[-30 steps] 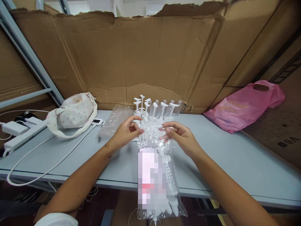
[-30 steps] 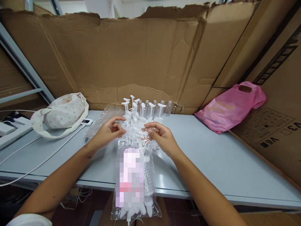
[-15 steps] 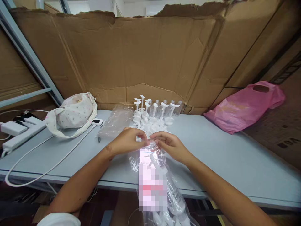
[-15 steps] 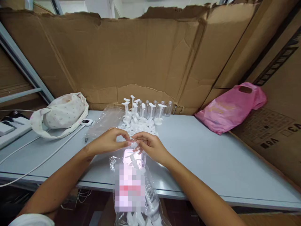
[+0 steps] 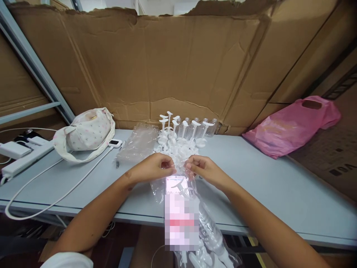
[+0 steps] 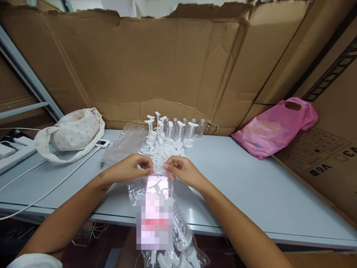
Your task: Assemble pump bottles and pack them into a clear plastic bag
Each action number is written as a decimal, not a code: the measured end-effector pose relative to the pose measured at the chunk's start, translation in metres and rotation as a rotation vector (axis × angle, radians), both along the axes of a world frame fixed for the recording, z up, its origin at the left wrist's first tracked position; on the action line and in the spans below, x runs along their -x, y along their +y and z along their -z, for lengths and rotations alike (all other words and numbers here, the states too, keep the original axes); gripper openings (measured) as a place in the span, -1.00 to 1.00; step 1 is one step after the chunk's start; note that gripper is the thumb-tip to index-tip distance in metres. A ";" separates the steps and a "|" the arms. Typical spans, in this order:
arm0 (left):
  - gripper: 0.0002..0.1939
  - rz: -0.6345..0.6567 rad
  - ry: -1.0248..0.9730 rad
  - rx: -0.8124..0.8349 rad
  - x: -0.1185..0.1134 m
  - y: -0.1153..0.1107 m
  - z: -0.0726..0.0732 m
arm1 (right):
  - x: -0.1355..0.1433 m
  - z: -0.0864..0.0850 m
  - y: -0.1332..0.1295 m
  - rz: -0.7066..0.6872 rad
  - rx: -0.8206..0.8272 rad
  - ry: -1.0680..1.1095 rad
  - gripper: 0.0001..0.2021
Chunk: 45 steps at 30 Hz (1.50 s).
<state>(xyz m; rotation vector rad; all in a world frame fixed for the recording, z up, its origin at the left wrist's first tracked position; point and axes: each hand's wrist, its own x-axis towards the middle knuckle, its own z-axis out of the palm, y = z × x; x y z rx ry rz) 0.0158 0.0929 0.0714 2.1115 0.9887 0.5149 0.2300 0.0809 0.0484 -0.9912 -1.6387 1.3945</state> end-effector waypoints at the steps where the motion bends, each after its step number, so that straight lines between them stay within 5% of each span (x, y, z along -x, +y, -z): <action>1: -0.80 -0.002 -0.005 0.010 0.000 0.000 0.000 | 0.000 0.000 0.000 -0.006 0.004 0.009 -0.68; 13: -0.79 0.003 -0.014 0.149 -0.004 -0.004 -0.002 | 0.000 0.000 -0.001 0.020 0.024 0.000 -0.72; 27: -0.78 0.056 0.002 0.107 -0.007 -0.003 -0.006 | 0.003 0.001 -0.002 0.010 0.000 0.034 -0.76; 34: -0.81 -0.038 0.094 -0.095 -0.012 -0.005 -0.012 | 0.002 -0.002 -0.003 0.021 -0.019 0.017 -0.78; 45: -0.82 0.006 0.125 -0.061 -0.016 -0.002 -0.006 | 0.007 0.000 -0.007 0.026 -0.016 -0.009 -0.77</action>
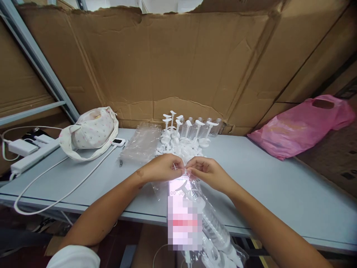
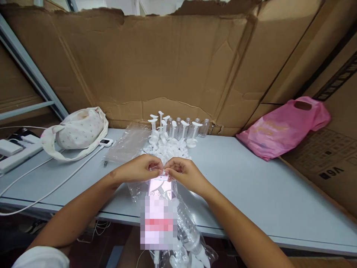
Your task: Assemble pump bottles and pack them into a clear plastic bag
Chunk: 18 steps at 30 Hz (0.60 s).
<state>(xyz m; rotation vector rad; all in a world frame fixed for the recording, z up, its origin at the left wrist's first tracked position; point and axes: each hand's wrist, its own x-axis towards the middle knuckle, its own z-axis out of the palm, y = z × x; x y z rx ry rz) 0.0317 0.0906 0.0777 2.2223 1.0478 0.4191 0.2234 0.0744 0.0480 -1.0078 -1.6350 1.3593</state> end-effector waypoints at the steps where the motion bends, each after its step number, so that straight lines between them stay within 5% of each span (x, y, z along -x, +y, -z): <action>1: -0.83 -0.008 -0.006 0.009 -0.001 0.000 0.001 | 0.000 0.000 0.000 0.003 0.005 -0.007 -0.77; 18: -0.82 -0.043 -0.056 0.011 -0.003 -0.004 0.003 | 0.001 -0.003 -0.003 -0.044 -0.037 -0.055 -0.74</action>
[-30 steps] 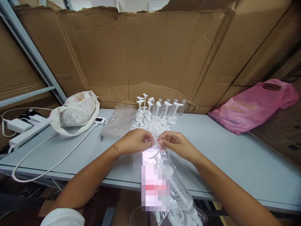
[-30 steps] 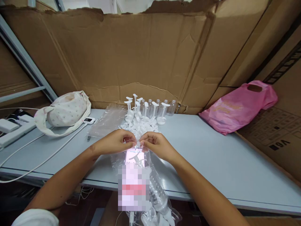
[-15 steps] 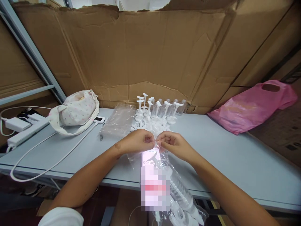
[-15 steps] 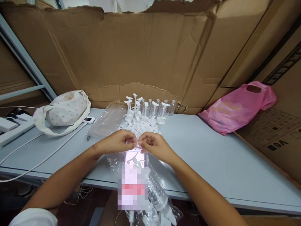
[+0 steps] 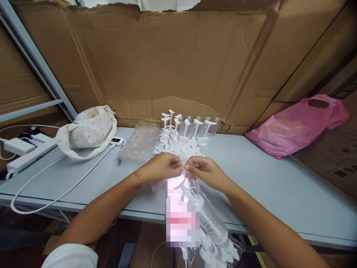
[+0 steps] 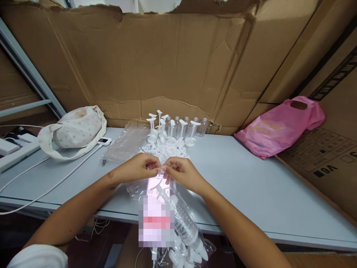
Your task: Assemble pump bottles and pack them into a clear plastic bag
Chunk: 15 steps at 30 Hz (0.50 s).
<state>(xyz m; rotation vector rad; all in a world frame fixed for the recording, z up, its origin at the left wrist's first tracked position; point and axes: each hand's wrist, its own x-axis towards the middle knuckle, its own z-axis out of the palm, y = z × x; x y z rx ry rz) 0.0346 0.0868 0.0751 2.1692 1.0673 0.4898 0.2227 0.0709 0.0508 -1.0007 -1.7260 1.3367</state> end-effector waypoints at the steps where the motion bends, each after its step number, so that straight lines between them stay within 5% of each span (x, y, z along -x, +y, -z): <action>1: -0.83 -0.003 -0.006 -0.001 0.000 0.000 0.000 | -0.001 -0.001 0.001 0.001 -0.014 0.004 -0.75; 15: -0.87 -0.013 -0.067 -0.033 0.007 0.001 -0.003 | -0.020 -0.015 0.006 0.171 -0.102 0.034 -0.69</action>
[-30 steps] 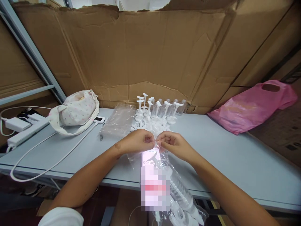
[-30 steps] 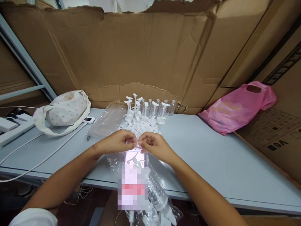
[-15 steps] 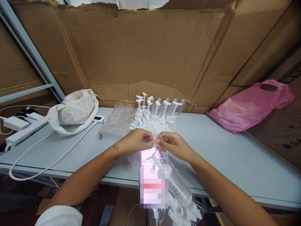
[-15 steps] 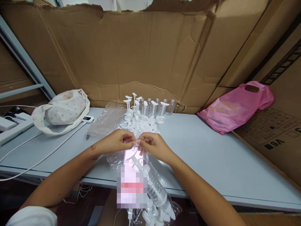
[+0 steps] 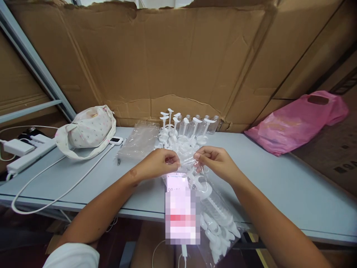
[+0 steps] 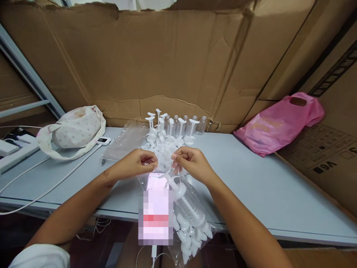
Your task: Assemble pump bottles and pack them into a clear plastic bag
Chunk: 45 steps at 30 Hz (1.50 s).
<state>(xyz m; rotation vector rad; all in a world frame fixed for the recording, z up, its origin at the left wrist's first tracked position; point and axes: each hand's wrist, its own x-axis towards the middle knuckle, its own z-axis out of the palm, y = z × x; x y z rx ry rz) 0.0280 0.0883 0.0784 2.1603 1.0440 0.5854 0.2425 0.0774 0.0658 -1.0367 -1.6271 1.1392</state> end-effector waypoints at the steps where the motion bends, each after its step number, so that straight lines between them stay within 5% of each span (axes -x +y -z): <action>1: -0.86 -0.004 0.000 0.000 0.000 0.000 0.000 | -0.001 0.000 0.001 0.012 -0.009 -0.002 -0.69; 27: -0.84 -0.104 -0.037 -0.074 0.004 0.001 0.002 | -0.034 -0.002 0.020 0.202 -0.081 0.063 -0.70; 40: -0.80 -0.077 -0.225 0.098 0.002 0.005 0.013 | -0.027 0.005 0.021 0.191 -0.052 0.103 -0.70; 45: -0.80 -0.102 -0.305 0.124 0.002 0.006 0.015 | -0.033 0.003 0.021 0.058 0.080 0.154 -0.72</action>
